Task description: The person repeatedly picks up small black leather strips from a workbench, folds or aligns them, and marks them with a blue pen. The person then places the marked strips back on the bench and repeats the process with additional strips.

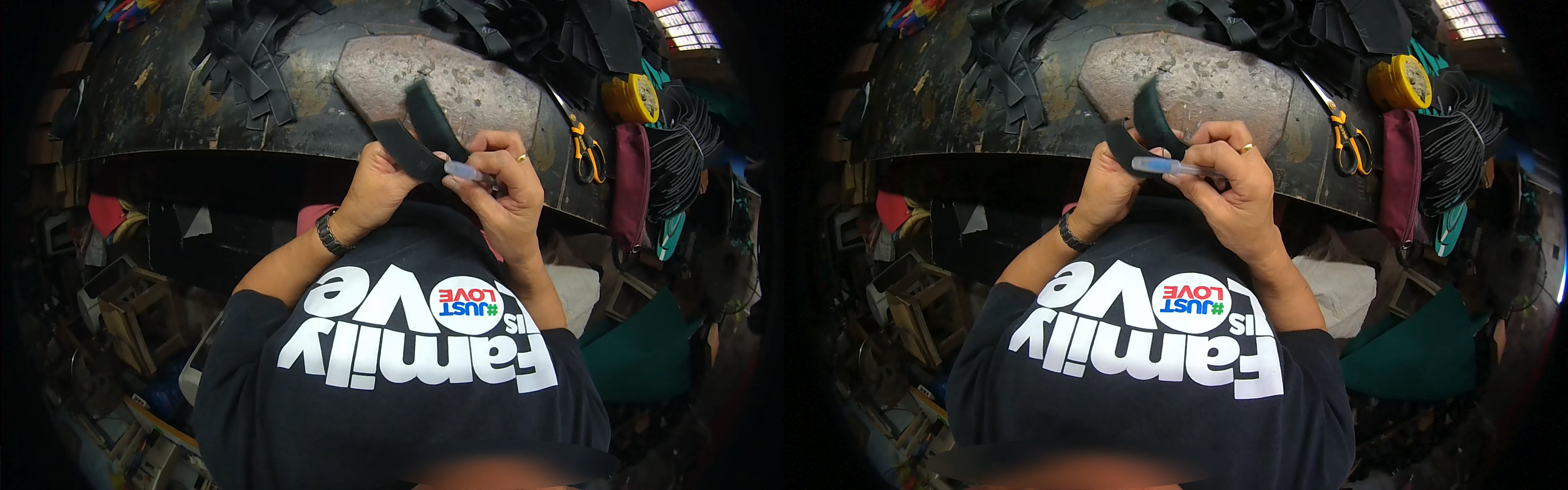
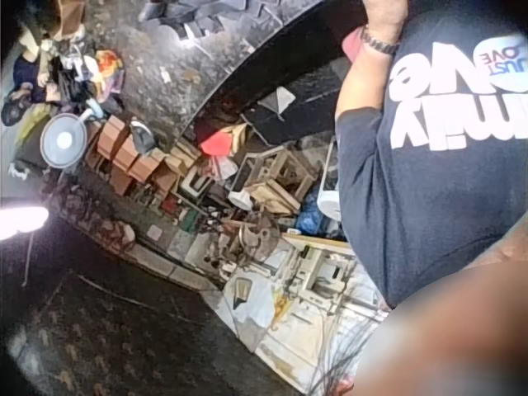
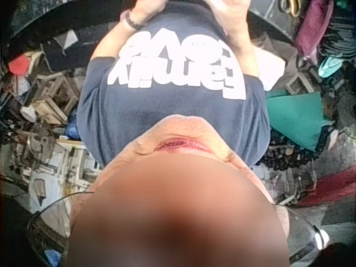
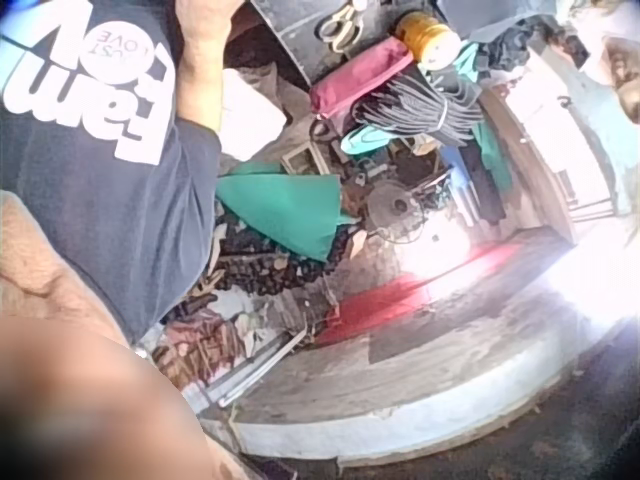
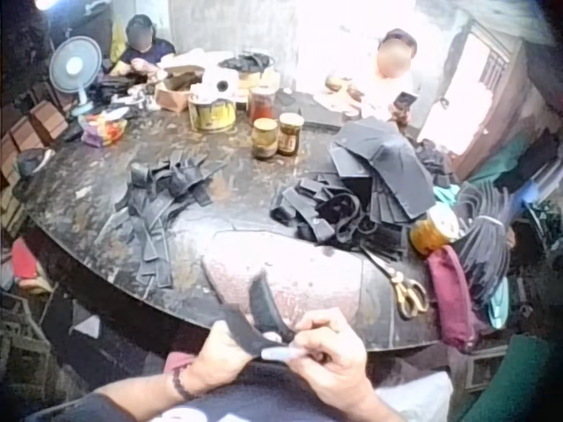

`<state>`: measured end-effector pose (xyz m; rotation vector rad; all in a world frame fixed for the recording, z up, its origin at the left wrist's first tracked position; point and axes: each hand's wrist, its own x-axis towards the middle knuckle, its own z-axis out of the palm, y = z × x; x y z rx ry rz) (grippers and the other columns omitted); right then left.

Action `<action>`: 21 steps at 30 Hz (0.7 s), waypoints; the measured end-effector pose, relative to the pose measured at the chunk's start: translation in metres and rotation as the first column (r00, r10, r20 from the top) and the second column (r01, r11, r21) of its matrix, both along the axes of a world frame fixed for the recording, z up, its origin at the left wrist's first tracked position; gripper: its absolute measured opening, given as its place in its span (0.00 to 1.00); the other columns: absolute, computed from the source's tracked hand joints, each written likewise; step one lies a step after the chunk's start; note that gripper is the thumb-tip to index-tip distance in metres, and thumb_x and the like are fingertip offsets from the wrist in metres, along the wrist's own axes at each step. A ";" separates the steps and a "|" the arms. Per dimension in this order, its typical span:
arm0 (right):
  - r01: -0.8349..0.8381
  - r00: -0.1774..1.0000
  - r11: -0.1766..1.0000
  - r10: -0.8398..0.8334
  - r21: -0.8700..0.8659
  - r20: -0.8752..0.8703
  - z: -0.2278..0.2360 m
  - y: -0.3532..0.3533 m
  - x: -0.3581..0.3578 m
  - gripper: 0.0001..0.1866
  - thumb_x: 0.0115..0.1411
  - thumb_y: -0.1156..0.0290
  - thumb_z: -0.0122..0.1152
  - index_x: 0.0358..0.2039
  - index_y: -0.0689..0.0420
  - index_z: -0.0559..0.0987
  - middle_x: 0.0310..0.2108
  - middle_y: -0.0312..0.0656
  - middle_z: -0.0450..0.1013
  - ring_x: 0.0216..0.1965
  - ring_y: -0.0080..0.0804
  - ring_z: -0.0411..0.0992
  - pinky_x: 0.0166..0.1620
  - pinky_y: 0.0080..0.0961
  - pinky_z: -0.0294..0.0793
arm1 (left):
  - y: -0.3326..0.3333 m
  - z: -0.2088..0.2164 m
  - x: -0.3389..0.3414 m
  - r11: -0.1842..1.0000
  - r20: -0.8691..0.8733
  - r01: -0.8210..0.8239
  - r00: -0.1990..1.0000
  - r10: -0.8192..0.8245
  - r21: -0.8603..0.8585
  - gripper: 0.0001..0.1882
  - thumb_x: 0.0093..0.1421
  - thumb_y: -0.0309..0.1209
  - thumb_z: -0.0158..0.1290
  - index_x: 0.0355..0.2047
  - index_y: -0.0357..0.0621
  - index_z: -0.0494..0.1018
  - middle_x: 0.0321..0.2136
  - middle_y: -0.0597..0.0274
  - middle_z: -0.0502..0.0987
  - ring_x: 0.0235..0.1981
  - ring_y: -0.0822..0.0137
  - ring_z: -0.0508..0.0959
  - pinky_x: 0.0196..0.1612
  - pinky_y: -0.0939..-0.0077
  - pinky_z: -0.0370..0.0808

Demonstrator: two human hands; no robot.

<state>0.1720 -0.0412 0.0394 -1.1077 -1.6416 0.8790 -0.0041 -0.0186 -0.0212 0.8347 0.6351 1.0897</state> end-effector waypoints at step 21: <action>0.130 0.990 0.965 -0.113 0.226 -0.084 -0.012 -0.006 -0.002 0.10 0.48 0.83 0.69 0.29 0.60 0.76 0.31 0.40 0.71 0.26 0.18 0.67 0.26 0.14 0.66 | 0.001 0.000 -0.002 0.979 0.046 0.114 0.991 -0.124 0.170 0.10 0.62 0.27 0.53 0.42 0.37 0.76 0.42 0.55 0.79 0.38 0.69 0.79 0.45 0.76 0.77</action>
